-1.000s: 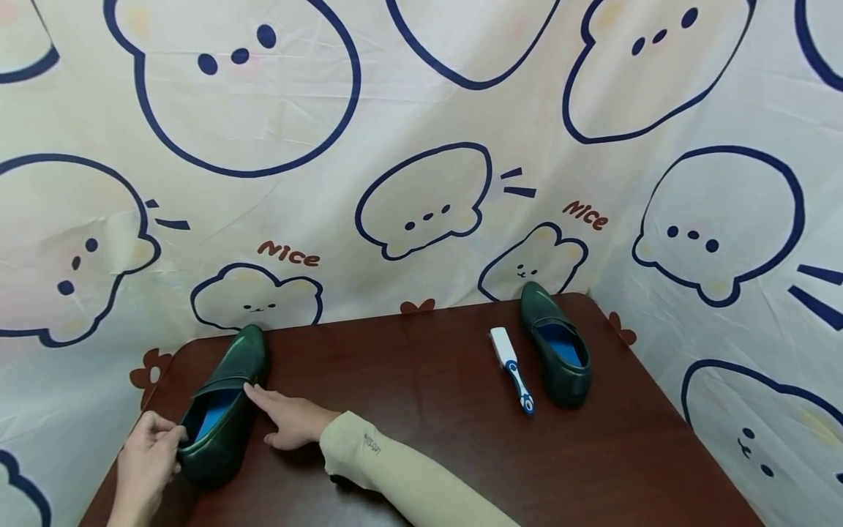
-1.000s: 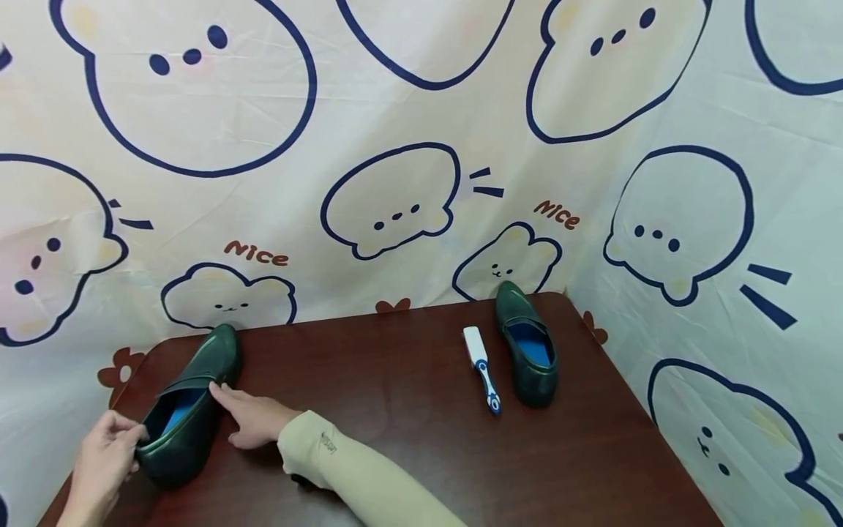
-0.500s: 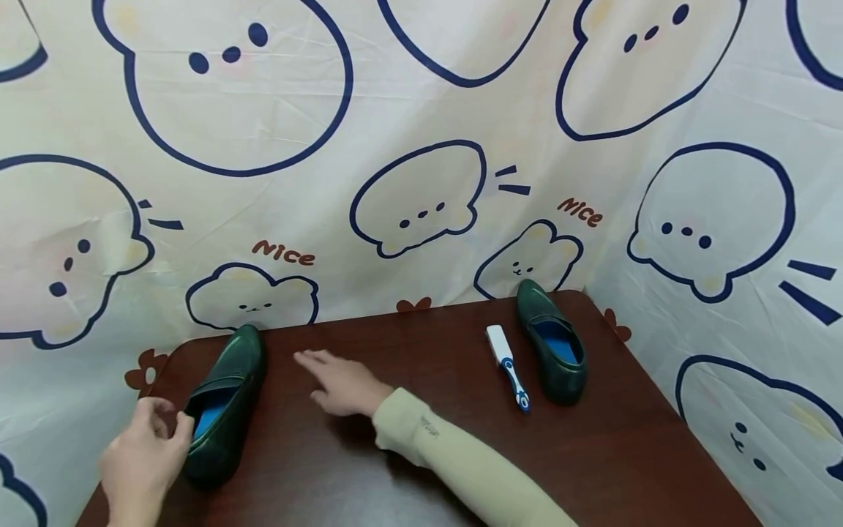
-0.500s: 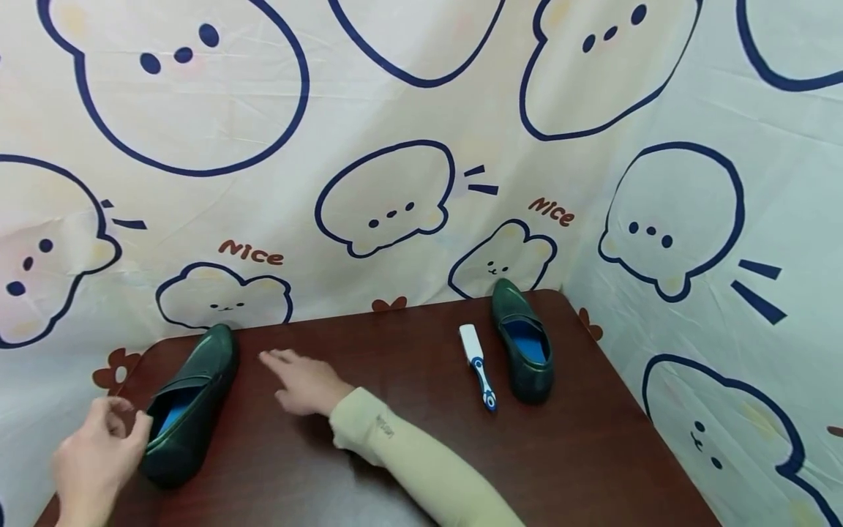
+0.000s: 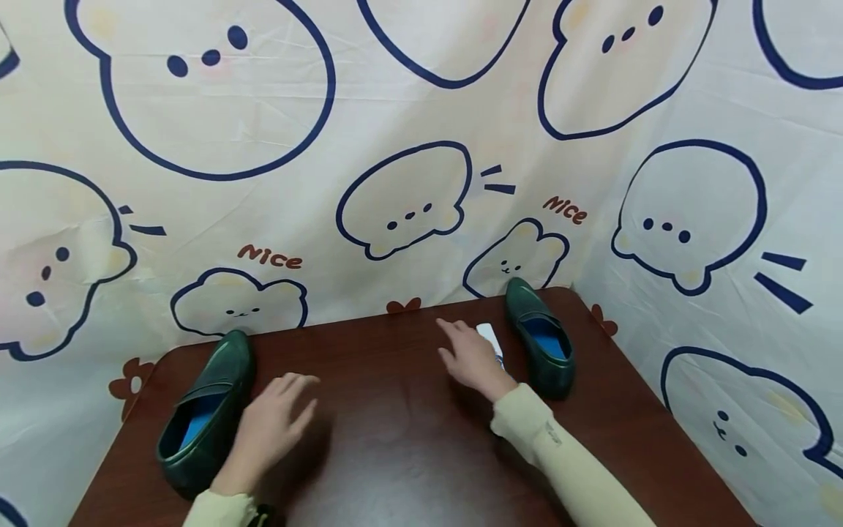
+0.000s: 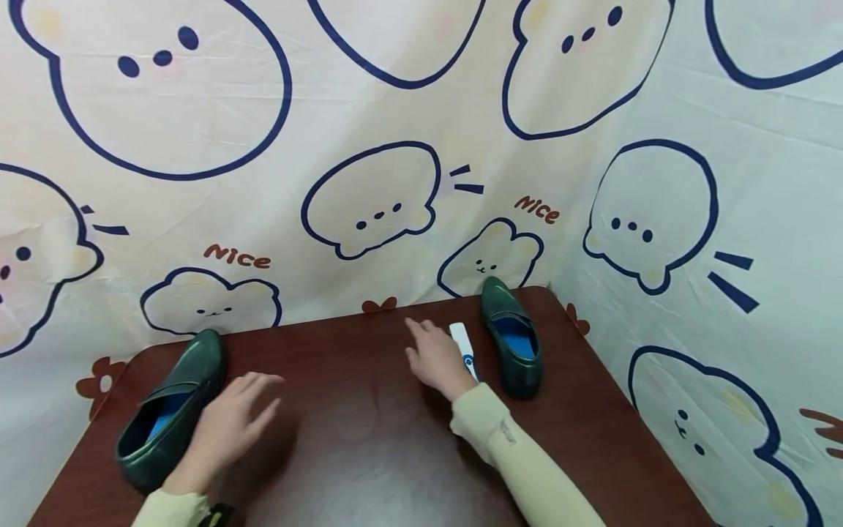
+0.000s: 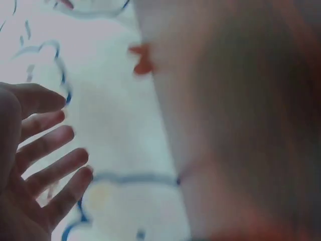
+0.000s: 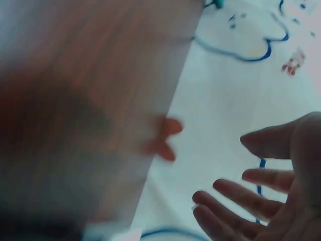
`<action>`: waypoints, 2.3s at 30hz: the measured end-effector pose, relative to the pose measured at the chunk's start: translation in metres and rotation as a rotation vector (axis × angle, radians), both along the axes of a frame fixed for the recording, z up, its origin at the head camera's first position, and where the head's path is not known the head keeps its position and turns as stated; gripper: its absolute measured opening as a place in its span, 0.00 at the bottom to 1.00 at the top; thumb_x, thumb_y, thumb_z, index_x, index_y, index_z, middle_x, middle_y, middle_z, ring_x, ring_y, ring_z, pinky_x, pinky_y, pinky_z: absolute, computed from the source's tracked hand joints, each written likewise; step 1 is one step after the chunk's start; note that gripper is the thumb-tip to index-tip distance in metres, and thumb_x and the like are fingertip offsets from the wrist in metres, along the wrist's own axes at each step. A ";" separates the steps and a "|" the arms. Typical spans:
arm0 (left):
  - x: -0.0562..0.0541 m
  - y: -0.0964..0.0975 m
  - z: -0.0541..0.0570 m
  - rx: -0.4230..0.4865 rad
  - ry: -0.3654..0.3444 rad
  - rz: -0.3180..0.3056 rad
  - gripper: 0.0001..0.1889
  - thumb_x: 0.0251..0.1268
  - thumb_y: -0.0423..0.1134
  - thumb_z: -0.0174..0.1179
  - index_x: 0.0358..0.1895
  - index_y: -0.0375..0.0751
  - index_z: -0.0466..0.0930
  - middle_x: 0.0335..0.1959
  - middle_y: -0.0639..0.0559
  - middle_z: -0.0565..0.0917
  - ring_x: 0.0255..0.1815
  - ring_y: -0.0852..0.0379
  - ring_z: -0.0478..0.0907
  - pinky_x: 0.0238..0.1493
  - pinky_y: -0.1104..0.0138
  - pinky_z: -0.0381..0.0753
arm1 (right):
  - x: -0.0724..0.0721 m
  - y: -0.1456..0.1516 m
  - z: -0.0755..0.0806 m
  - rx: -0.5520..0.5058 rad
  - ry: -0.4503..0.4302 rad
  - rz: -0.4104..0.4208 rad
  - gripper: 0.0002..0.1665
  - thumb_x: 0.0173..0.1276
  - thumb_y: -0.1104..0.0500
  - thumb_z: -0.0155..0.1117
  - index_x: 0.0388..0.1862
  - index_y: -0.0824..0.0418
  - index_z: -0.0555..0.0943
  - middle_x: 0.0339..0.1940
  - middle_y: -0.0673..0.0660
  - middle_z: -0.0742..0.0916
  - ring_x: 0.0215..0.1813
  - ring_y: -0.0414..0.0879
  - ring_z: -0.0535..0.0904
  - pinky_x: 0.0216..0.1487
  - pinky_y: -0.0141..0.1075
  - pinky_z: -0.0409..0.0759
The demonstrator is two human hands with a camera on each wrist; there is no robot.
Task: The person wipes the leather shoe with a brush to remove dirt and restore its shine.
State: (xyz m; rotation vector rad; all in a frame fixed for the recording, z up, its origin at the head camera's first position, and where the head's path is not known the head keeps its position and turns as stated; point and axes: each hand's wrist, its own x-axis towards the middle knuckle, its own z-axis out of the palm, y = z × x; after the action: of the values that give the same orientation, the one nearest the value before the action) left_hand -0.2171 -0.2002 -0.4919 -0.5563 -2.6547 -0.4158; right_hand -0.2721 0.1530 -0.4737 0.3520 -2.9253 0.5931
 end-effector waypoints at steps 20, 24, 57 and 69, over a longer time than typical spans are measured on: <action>-0.002 0.062 -0.041 -0.163 -0.325 -0.325 0.25 0.69 0.46 0.69 0.67 0.49 0.81 0.65 0.48 0.81 0.65 0.44 0.77 0.56 0.42 0.79 | 0.019 0.063 -0.054 0.096 -0.082 -0.251 0.33 0.70 0.59 0.70 0.67 0.70 0.69 0.44 0.68 0.85 0.31 0.57 0.83 0.37 0.51 0.86; -0.003 0.066 -0.038 -0.166 -0.329 -0.326 0.24 0.69 0.45 0.68 0.67 0.49 0.81 0.63 0.49 0.82 0.64 0.45 0.78 0.55 0.44 0.80 | 0.019 0.069 -0.057 0.070 -0.061 -0.278 0.30 0.70 0.64 0.66 0.68 0.69 0.69 0.42 0.68 0.86 0.30 0.58 0.83 0.33 0.52 0.85; -0.049 0.293 -0.002 -0.050 -0.254 -0.578 0.34 0.75 0.45 0.63 0.81 0.54 0.62 0.82 0.57 0.62 0.80 0.54 0.63 0.73 0.54 0.72 | 0.015 0.231 -0.018 -0.192 0.059 -0.442 0.25 0.86 0.56 0.46 0.69 0.73 0.72 0.55 0.76 0.84 0.38 0.61 0.80 0.37 0.51 0.77; -0.032 0.355 -0.006 -0.201 -0.044 -0.478 0.30 0.76 0.56 0.59 0.76 0.53 0.69 0.75 0.56 0.73 0.80 0.58 0.63 0.74 0.62 0.71 | 0.018 0.228 -0.037 -0.140 -0.062 -0.453 0.24 0.83 0.57 0.49 0.69 0.72 0.72 0.51 0.75 0.85 0.34 0.57 0.80 0.34 0.48 0.75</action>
State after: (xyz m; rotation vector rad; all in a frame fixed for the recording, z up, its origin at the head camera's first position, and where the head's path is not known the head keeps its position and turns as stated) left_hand -0.2490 0.1551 -0.4983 -1.2671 -2.6035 -0.2942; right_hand -0.2542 0.3809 -0.5108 -0.3425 -2.8514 0.7353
